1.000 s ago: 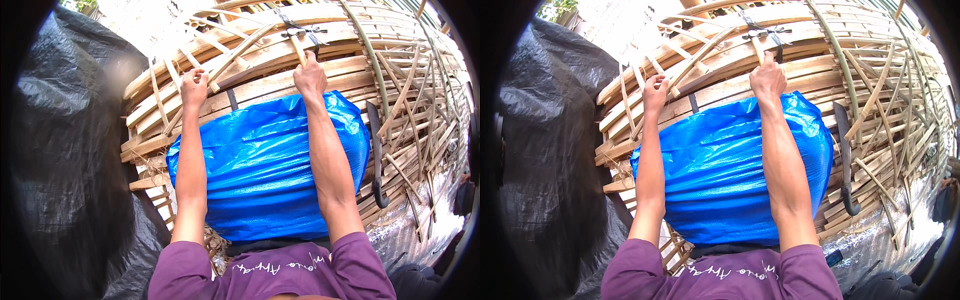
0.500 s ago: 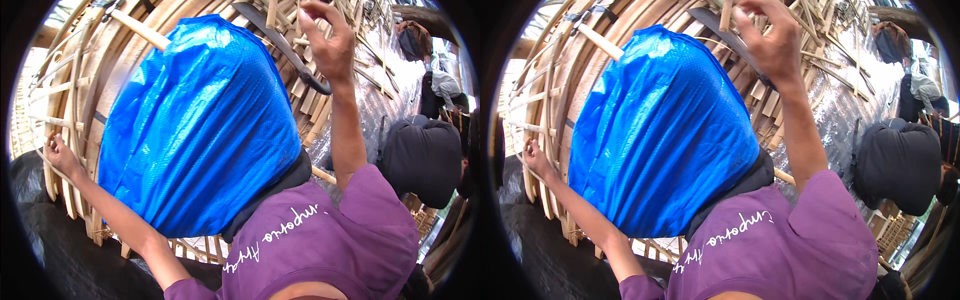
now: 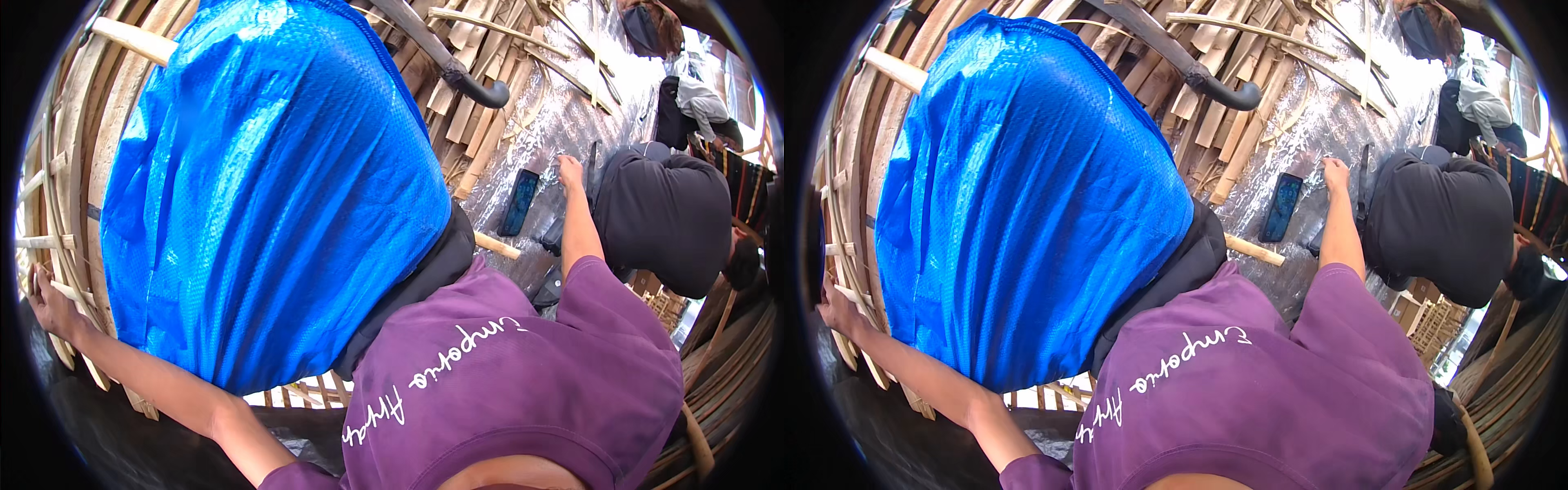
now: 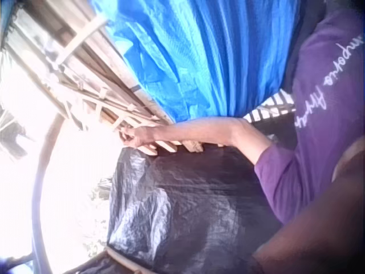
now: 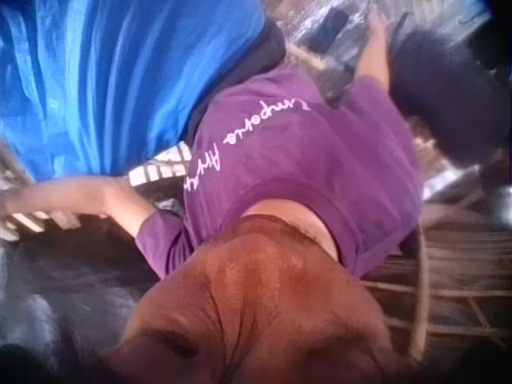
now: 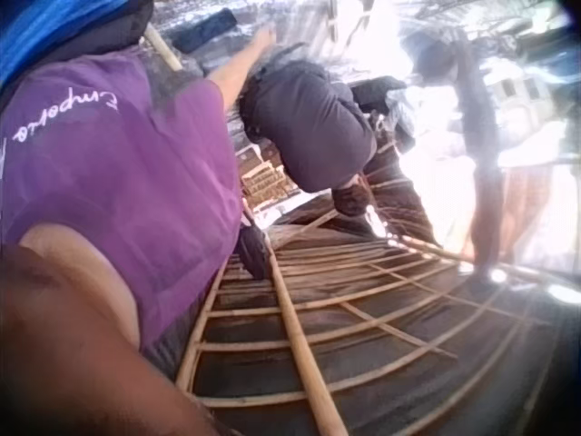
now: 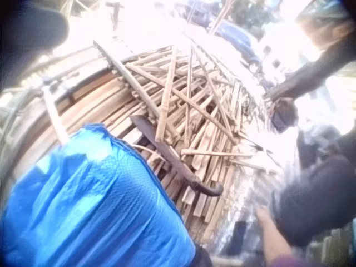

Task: The person positions bamboo strips over a wooden frame and drives nails into the bamboo strips using a hammer.

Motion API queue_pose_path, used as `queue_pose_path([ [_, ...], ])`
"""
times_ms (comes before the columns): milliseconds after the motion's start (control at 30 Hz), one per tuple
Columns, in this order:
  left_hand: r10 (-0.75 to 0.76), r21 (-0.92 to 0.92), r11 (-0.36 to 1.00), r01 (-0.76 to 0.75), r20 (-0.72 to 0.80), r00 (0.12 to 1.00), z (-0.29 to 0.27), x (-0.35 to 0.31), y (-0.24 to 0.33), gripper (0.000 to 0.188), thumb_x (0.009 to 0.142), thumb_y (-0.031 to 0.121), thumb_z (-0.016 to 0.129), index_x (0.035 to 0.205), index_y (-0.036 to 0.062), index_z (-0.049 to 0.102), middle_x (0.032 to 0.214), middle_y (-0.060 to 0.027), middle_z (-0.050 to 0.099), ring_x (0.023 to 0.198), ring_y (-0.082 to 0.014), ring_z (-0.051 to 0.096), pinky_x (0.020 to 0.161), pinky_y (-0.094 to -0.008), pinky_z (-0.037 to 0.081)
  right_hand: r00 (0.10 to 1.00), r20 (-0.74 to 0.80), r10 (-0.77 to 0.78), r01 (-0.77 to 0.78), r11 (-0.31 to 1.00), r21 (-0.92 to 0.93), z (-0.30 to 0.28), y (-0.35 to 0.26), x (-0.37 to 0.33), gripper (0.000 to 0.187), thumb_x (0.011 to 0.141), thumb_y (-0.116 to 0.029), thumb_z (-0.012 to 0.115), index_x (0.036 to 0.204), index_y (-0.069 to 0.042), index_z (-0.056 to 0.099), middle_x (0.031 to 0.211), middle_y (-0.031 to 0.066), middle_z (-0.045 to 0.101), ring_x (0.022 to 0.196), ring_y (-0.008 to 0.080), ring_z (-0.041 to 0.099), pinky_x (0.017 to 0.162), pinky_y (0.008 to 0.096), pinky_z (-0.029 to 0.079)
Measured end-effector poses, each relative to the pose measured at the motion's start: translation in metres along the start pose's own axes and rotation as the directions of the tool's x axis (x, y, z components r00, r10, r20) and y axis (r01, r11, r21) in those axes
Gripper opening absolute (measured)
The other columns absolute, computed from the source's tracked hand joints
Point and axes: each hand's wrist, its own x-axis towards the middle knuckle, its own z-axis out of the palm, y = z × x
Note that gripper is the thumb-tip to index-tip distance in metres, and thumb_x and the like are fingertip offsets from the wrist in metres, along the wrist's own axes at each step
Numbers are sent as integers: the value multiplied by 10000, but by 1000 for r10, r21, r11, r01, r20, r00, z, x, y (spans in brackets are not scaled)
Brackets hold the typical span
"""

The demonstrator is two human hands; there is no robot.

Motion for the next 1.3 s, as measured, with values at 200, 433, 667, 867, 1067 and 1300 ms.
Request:
queue_pose_path([
  [200,-56,-26,998,56,10,998,4,1,-2,231,940,167,650,1117,19,663,940,-59,649,861,-129,608,786,-255,487,972,-157,175,-152,978,145,2,39,11,437,880,-458,564,1114,-96,639,981,80,592,875,234,562,634,398,459],
  [433,-69,-29,997,70,37,997,-2,7,-11,222,947,167,639,1115,25,670,929,-47,647,854,-123,605,789,-257,482,951,77,300,-304,855,421,2,38,1,382,939,-449,539,1092,-110,628,921,74,574,804,199,582,701,351,541],
  [667,-78,-77,994,83,64,995,-4,7,-15,231,948,169,640,1127,25,670,941,-45,650,861,-118,603,789,-251,476,966,-34,257,-187,781,596,-6,35,-15,280,938,-320,568,980,-50,630,837,83,606,701,195,612,636,355,572],
  [867,-74,-32,997,76,85,994,-7,10,-22,248,943,166,648,1149,29,666,998,-56,654,914,-124,601,825,-260,467,932,185,312,-362,768,529,-3,41,-33,232,897,-256,605,970,-36,614,797,60,556,675,191,592,658,368,587],
  [1067,-39,35,999,37,67,997,-7,16,-30,247,948,167,641,1154,33,668,1020,-51,656,942,-130,597,853,-265,460,960,231,157,-255,827,500,3,25,-71,208,860,-121,650,1044,-32,610,969,67,546,915,176,548,850,358,555],
  [1300,-31,36,999,28,79,996,-7,16,-33,247,947,167,641,1153,32,669,1034,-50,659,948,-132,599,859,-266,461,986,163,17,-73,935,346,11,34,-68,338,796,28,693,1117,-14,596,990,93,604,847,190,641,743,319,600],
])
